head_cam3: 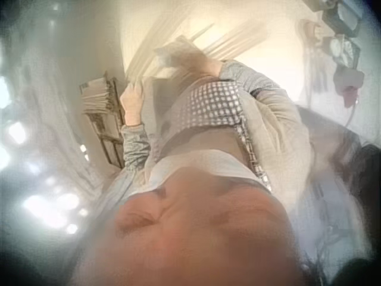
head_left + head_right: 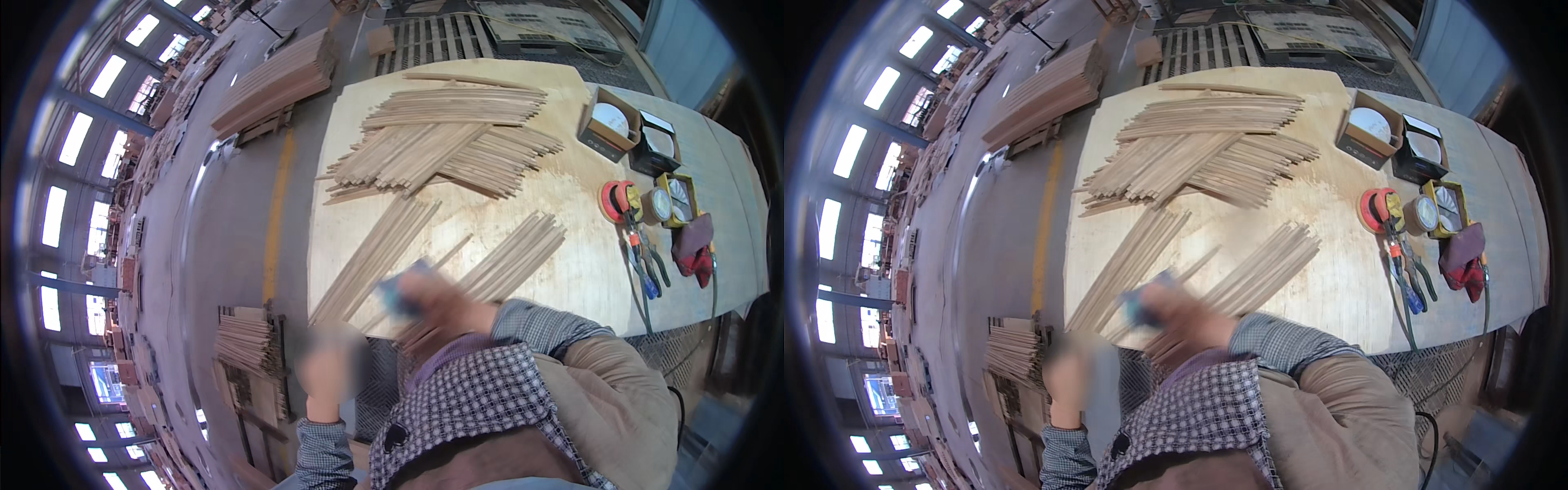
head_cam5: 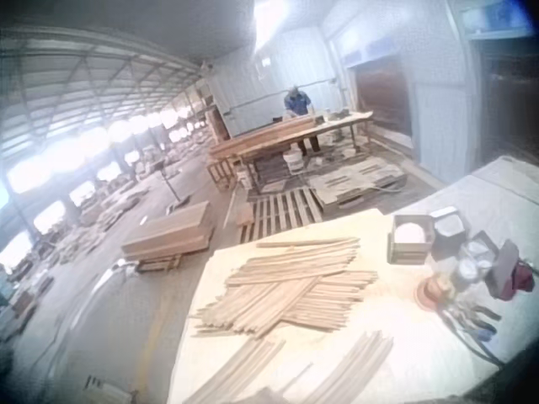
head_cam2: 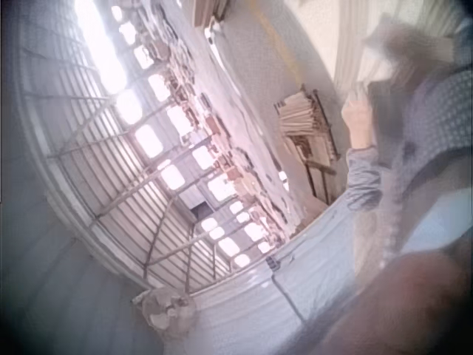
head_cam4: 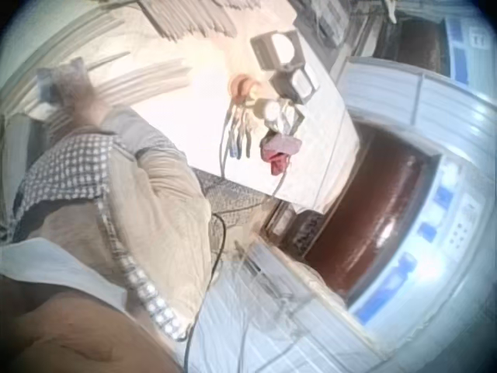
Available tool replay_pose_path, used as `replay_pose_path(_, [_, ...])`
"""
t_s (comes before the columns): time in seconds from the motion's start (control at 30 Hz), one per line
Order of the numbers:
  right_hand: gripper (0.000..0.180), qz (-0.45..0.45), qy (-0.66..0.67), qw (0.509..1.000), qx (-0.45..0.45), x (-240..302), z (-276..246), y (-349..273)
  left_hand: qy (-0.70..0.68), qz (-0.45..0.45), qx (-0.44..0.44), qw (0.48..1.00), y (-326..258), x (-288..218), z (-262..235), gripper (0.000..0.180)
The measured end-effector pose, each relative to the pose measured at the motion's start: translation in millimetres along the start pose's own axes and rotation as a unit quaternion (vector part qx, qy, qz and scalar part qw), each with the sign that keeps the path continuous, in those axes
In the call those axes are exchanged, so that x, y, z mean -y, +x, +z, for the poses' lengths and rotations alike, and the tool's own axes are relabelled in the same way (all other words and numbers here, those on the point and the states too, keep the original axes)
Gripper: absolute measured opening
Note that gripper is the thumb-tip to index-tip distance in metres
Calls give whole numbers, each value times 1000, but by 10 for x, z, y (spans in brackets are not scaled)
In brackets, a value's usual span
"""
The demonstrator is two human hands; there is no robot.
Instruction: The person sands thin wooden strips one by one using a piece of sandpaper on a table, occasionally moving the stack of strips.
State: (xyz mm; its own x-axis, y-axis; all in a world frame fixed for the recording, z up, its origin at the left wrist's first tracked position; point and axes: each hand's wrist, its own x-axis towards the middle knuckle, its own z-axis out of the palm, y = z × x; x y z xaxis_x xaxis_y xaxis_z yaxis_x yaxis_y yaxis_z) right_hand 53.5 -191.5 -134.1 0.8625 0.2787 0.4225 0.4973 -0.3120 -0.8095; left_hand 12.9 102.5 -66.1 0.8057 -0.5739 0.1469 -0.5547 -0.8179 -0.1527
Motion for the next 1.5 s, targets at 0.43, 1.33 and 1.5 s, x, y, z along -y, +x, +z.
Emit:
replay_pose_path(0.43, [6,-1,-47,999,-12,40,-91,-78,-121,-9,17,992,-127,3,50,13])
replay_pose_path(1.33, [30,-77,-115,988,-67,-52,145,-150,-80,-73,147,983,173,-163,-442,18])
replay_pose_path(1.5, [37,147,-283,946,-58,-957,-355,-453,-179,-103,159,965,244,-194,-485,21])
